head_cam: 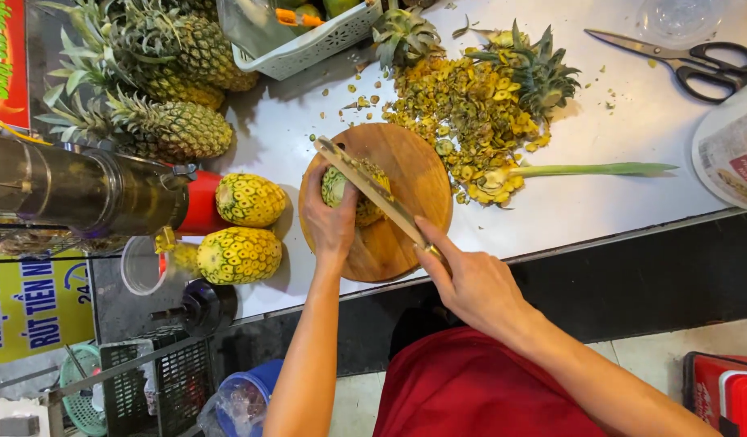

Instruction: Peel the skin off multiple whole pineapples using a large knife on a wooden cutting board.

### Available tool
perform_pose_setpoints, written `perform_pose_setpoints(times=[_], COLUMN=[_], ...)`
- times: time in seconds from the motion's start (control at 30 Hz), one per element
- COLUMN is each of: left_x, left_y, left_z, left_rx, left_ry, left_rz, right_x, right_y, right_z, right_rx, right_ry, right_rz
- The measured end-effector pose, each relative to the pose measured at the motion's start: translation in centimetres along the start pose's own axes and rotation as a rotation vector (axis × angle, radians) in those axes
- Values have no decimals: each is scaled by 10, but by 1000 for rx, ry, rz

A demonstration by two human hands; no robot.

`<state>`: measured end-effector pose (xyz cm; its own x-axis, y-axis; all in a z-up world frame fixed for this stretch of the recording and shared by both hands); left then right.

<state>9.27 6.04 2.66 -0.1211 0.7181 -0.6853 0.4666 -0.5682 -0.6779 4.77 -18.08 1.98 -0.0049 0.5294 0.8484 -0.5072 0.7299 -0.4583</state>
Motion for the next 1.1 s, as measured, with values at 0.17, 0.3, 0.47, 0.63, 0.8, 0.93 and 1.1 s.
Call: perform_pose_setpoints(times=[0.17, 0.3, 0.47, 0.63, 0.8, 0.93, 1.1], left_x=[6, 7, -3, 4, -14, -14, -3], left_y=[2, 2, 1, 1, -3, 0, -1], left_z=[-2, -1, 2, -3, -3, -6, -1], left_rx=[42, 59, 42, 40, 62, 84, 44], left_ry=[-60, -135, -14, -45, -22, -59, -23], left_rz=[-8, -24, -7, 23, 46, 43, 13], right_x=[0, 1, 15, -18, 3, -17, -21], right_y=[3, 6, 2, 6, 2, 4, 5], right_z=[11, 2, -26, -10, -47, -27, -23], right_rx=[18, 13, 27, 22, 112, 139, 160], right_ry=[9, -13, 11, 26, 60, 99, 103], right_rz=[69, 83, 96, 64, -20, -68, -107])
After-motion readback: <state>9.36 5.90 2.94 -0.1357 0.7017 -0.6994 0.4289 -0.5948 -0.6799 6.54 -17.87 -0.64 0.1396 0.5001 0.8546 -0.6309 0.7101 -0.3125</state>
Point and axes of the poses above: each hand's wrist, its own z-axis away from the middle knuckle, its own y-axis out of the palm, x = y × z, the point moved 10 cm from there along -z, towards the middle knuckle, and after that the axes turned 8 degrees about -z, right-handed, at the moved point
